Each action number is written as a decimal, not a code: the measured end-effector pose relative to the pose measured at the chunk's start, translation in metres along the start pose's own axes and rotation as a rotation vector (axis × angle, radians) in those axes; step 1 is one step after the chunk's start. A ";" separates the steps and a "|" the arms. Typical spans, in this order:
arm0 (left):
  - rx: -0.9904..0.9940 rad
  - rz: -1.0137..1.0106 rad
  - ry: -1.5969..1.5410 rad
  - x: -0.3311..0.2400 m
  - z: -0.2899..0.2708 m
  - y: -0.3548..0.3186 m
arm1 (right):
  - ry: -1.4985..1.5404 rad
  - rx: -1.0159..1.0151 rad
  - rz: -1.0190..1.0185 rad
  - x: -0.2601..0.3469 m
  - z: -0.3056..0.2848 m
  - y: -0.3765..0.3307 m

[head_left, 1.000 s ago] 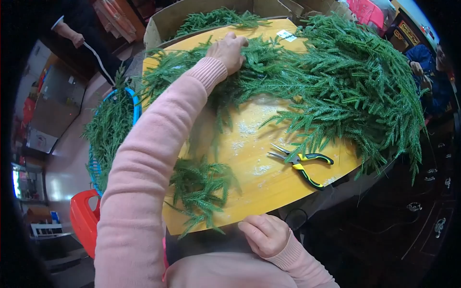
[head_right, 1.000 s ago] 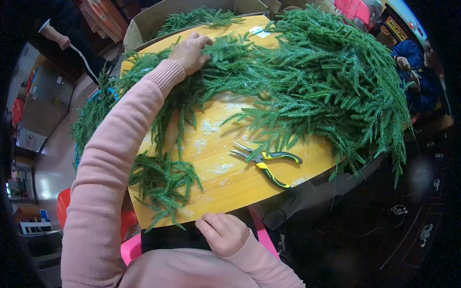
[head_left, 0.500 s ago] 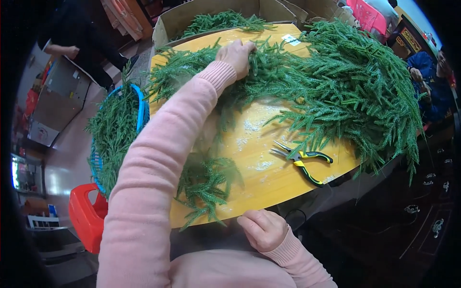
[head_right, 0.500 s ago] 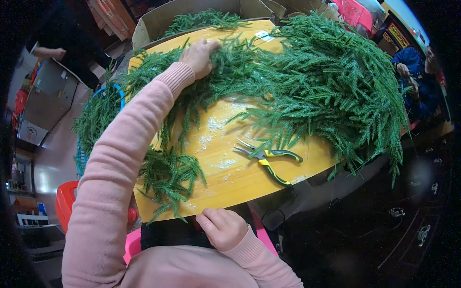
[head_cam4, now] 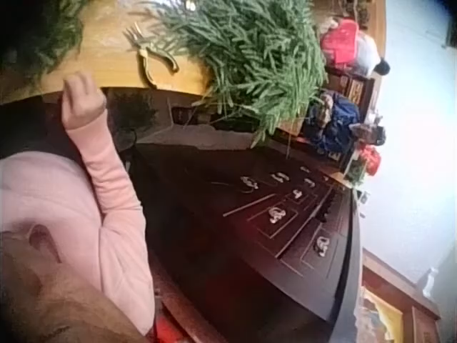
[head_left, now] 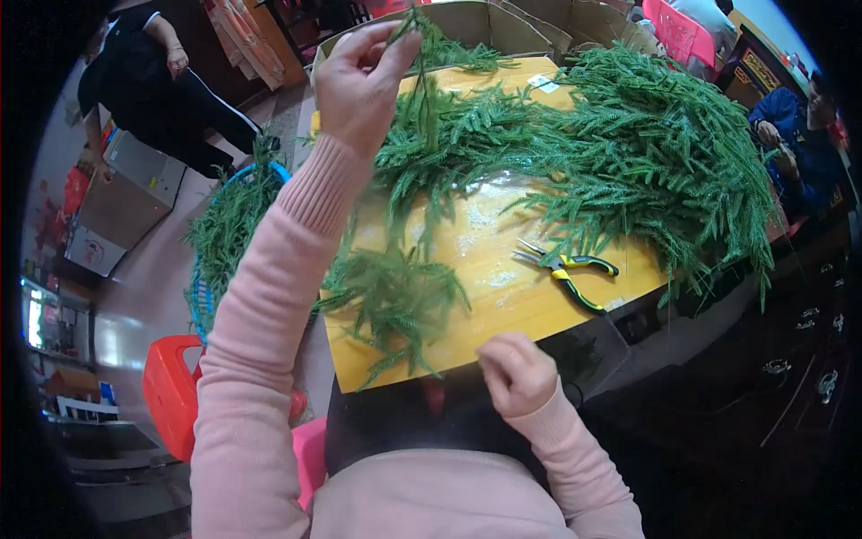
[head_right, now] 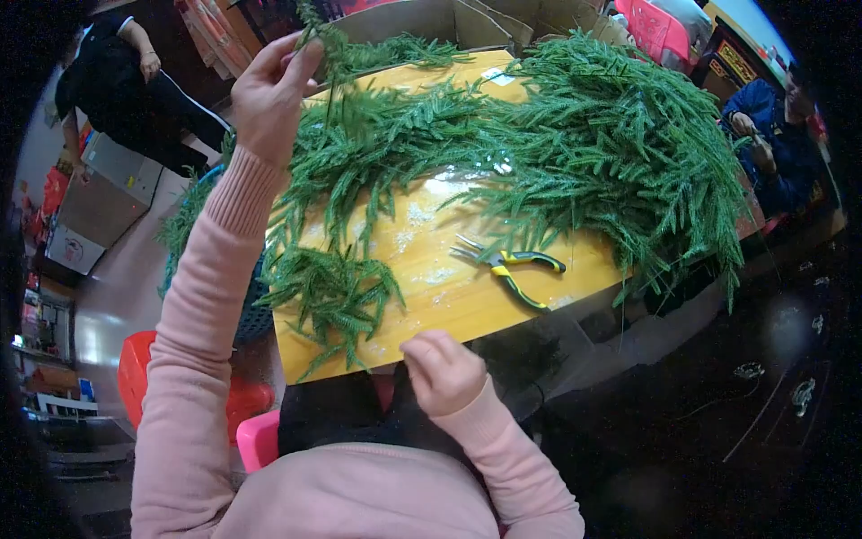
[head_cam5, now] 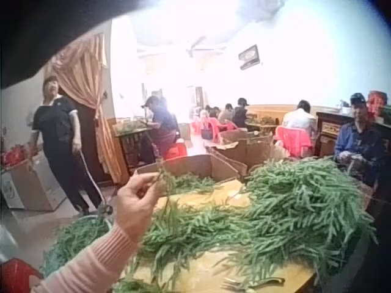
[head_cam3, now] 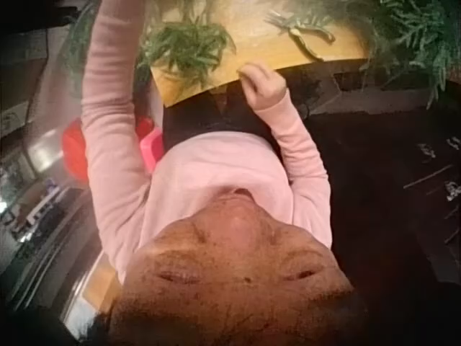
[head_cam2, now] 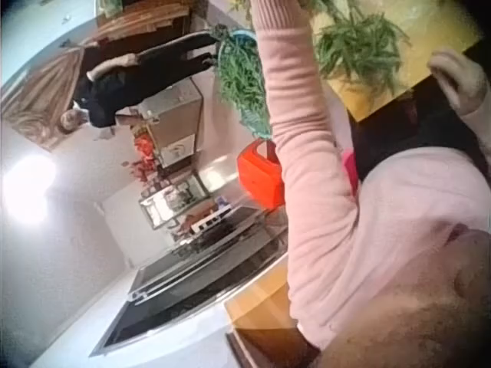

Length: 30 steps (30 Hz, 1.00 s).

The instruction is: The recorder is assembling small bundles of green artificial foliage by twisting the wire stems together.

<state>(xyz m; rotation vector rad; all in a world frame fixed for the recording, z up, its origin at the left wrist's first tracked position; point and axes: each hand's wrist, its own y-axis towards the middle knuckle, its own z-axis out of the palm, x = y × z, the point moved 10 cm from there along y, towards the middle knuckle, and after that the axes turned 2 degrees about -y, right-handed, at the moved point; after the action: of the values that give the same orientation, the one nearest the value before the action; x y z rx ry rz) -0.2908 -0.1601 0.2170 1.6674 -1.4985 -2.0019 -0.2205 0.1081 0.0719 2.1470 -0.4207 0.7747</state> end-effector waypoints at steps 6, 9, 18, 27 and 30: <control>0.094 0.017 -0.173 -0.078 -0.049 -0.047 | 0.203 -0.119 0.314 -0.030 -0.006 -0.016; 0.510 -0.564 -0.535 -0.077 -0.035 -0.085 | 0.426 -0.201 0.420 -0.040 -0.007 -0.023; 0.806 -1.190 -0.543 -0.027 -0.016 -0.287 | 1.016 0.014 0.724 -0.050 0.048 -0.031; 0.862 -1.260 -0.486 -0.015 -0.013 -0.321 | 0.941 0.302 0.729 -0.029 0.072 -0.044; 0.879 -1.269 -0.516 -0.017 -0.008 -0.326 | 1.176 0.298 0.840 -0.037 0.079 -0.052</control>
<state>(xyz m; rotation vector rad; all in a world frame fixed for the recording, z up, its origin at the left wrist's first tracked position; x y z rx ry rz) -0.1277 0.0075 -0.0102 3.2783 -1.8640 -2.6131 -0.1903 0.0805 -0.0212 1.3033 -0.5522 2.4582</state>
